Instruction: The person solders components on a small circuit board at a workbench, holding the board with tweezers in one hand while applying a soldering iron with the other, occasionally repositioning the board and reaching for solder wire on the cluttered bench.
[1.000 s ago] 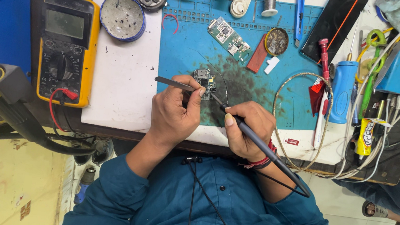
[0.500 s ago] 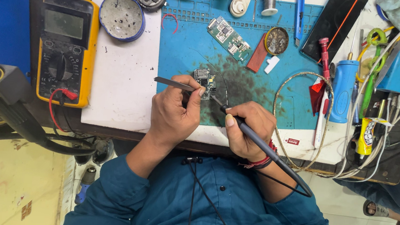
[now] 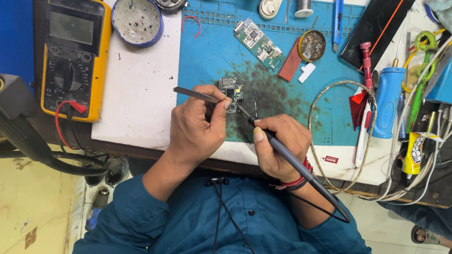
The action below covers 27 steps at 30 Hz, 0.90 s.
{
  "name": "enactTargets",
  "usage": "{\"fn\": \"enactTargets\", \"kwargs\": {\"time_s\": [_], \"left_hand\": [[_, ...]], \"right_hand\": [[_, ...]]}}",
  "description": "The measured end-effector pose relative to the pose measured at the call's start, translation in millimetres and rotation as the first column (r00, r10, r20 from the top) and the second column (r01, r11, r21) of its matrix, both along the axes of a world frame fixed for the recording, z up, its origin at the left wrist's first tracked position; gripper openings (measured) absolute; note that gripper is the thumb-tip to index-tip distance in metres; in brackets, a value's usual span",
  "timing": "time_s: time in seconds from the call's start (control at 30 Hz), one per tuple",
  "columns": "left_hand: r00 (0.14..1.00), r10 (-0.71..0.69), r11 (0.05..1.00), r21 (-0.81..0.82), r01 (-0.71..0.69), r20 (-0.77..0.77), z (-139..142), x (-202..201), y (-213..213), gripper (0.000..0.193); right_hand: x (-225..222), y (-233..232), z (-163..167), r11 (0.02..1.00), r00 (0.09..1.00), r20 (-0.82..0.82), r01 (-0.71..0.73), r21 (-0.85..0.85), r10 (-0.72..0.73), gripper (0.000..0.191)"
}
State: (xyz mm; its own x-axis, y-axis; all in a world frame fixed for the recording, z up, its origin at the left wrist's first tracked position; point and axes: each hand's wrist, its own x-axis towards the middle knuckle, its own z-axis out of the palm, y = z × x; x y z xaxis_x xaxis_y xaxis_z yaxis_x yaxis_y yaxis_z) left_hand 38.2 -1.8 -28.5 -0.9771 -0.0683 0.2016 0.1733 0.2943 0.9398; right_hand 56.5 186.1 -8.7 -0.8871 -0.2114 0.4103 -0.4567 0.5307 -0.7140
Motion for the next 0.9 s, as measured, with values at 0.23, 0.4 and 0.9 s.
{"fn": "enactTargets", "kwargs": {"time_s": [0.23,0.4,0.9], "left_hand": [[1.0,0.003,1.0,0.006,-0.003,0.012,1,1,0,0.012],[1.0,0.022,0.999,0.025,-0.022,-0.003,0,3,1,0.013],[1.0,0.011,0.999,-0.052,-0.012,-0.028,1,1,1,0.013]], "right_hand": [[1,1,-1,0.999,0.999,-0.033,0.039,-0.014,-0.04,0.012],[-11,-6,3,0.981,0.997,-0.062,-0.041,0.191,0.054,0.039],[-11,-13,7,0.943,0.995,-0.1,0.032,0.331,0.001,0.031]]}}
